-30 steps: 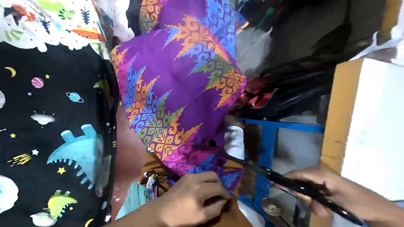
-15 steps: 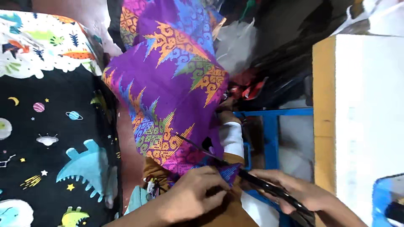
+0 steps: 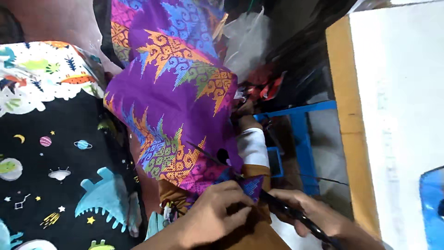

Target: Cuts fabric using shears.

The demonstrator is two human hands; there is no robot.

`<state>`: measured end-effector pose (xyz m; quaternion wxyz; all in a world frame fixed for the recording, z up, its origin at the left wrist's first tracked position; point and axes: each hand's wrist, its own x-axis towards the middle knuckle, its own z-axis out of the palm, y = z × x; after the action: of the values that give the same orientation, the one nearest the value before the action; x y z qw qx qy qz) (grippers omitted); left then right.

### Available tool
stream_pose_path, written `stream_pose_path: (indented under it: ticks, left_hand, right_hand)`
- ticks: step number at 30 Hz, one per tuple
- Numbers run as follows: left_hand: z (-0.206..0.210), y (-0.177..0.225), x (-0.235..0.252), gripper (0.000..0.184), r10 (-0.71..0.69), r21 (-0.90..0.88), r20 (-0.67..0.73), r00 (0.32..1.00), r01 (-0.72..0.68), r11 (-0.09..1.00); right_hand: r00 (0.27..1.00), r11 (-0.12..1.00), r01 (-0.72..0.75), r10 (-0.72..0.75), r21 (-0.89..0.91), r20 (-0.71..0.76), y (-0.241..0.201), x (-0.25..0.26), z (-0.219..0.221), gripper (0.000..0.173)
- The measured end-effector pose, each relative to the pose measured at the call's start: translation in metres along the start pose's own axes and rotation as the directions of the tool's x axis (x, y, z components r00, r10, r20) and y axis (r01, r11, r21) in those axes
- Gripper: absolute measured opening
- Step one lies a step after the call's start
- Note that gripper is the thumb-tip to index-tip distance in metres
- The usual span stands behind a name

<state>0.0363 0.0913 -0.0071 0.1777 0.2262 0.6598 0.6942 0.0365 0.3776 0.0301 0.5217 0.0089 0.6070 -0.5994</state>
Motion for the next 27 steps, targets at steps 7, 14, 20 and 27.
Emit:
stream_pose_path:
  ticks: [7,14,20,27]
  left_hand:
    - [0.001,0.002,0.004,0.011,-0.016,-0.023,0.015,1.0,0.016,1.0]
    - [-0.003,0.006,0.01,0.011,-0.046,-0.096,0.006,0.999,0.047,0.994]
    - [-0.016,-0.011,-0.02,0.025,0.085,0.221,-0.414,0.906,0.01,0.975]
    - [-0.05,-0.018,-0.039,0.047,0.136,0.66,-0.502,0.854,0.276,0.699]
  right_hand:
    - [0.996,0.991,0.086,-0.084,0.106,-0.018,0.019,-0.005,0.009,0.05]
    - [0.977,0.975,0.155,-0.127,0.158,-0.17,0.029,-0.004,0.045,0.036]
    - [0.98,0.949,0.169,-0.131,0.268,-0.152,0.036,0.002,0.058,0.053]
    - [0.988,0.941,0.15,-0.127,0.305,-0.093,0.036,0.007,0.063,0.052]
